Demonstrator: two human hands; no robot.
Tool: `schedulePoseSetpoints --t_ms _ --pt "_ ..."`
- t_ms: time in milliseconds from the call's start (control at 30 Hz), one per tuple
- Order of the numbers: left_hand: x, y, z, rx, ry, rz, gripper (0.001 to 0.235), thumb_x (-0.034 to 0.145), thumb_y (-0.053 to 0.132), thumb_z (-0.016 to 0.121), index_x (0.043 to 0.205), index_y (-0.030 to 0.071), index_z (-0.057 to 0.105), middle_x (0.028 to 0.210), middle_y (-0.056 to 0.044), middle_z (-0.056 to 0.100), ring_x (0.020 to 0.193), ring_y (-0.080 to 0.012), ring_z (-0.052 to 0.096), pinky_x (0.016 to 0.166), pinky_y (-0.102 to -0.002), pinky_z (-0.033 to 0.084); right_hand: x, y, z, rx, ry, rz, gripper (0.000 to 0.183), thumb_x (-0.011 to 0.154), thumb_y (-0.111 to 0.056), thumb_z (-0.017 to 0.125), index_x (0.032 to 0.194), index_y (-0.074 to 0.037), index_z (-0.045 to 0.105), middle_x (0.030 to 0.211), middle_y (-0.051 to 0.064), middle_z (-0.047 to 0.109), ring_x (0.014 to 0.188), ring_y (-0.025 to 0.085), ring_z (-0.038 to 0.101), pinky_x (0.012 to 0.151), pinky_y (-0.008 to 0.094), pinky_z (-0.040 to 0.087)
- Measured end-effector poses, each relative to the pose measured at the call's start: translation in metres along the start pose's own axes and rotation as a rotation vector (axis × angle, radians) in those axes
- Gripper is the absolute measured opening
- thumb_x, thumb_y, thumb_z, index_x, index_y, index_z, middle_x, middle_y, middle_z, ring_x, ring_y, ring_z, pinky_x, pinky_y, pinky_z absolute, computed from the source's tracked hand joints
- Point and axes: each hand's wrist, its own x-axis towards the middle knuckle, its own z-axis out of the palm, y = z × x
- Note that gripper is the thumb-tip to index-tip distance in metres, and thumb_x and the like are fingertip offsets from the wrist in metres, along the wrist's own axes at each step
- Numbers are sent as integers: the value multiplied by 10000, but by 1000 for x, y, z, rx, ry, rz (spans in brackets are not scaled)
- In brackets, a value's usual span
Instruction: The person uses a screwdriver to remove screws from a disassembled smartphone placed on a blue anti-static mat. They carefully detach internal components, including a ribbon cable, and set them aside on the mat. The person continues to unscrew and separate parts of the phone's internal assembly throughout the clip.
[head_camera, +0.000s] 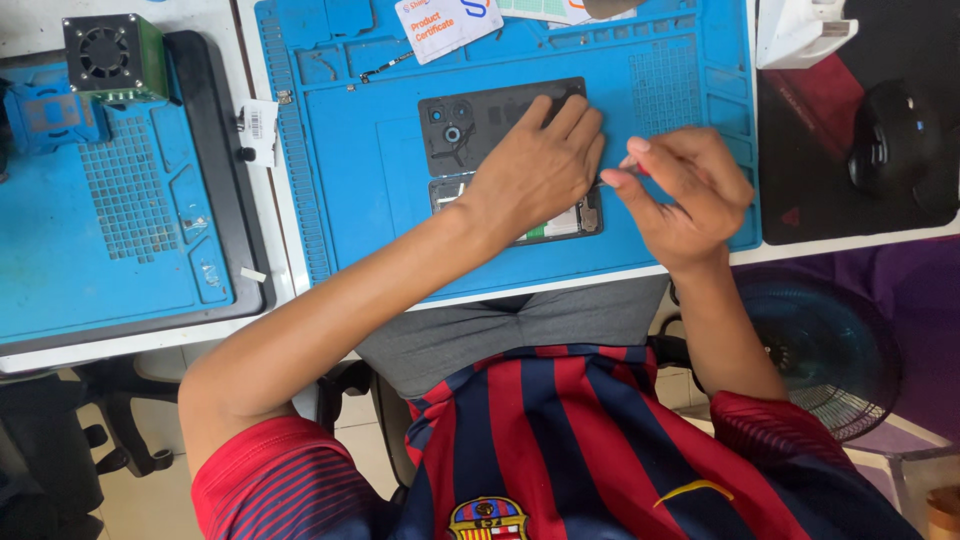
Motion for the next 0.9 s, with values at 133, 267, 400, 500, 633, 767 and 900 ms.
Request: schedulePoseSetpoints --t_ms 133,267,400,500,633,767,900 --pt "-2 5 -2 29 -6 -59 128 866 172 646 909 54 674 1005 -88 602 1052 -250 556 858 -374 457 3 -2 -4 64 -24 54 359 965 -37 889 1271 -8 702 1009 131 670 852 199 709 680 259 575" --pt "-2 9 -2 32 -13 -110 145 854 153 645 946 44 669 1037 -92 597 1086 -252 550 873 -381 461 12 -4 -11 75 -84 82 358 964 -7 886 1274 8 707 975 133 687 799 178 700 666 246 550" --pt "-1 -1 -2 -106 -85 -153 235 826 123 647 1031 11 668 1047 -110 600 1093 -277 549 843 -392 465 20 -6 -14 82 -125 155 301 951 -1 885 1207 28 730 977 152 702 797 182 700 655 247 521" --pt "-5 -32 0 -136 -36 -194 195 892 144 637 1011 -10 648 1055 -138 600 1085 -300 554 841 -423 473 26 -5 -15 156 -122 143 235 967 14 860 1160 39 729 1013 157 721 816 195 704 685 252 538" --pt "-20 -60 -3 -303 21 -221 118 932 75 680 995 -11 630 1052 -163 582 1082 -329 552 872 -427 475 34 -5 -15 246 -172 139 170 971 35 829 1092 44 710 981 152 708 815 202 712 688 259 553" --pt "-27 -67 -6 -530 17 -214 220 756 -79 685 956 -9 626 1053 -158 585 1062 -346 549 911 -422 481 36 -11 -16 340 -291 177 93 1000 58 755 1080 34 713 1002 151 734 850 206 747 707 257 591" --pt "-32 -74 -7 -631 4 -228 255 730 -166 636 919 6 622 1041 -138 584 1061 -337 550 939 -423 486 36 -18 -12 285 -347 217 146 1041 39 699 1187 39 710 1057 138 765 921 212 772 792 269 618"
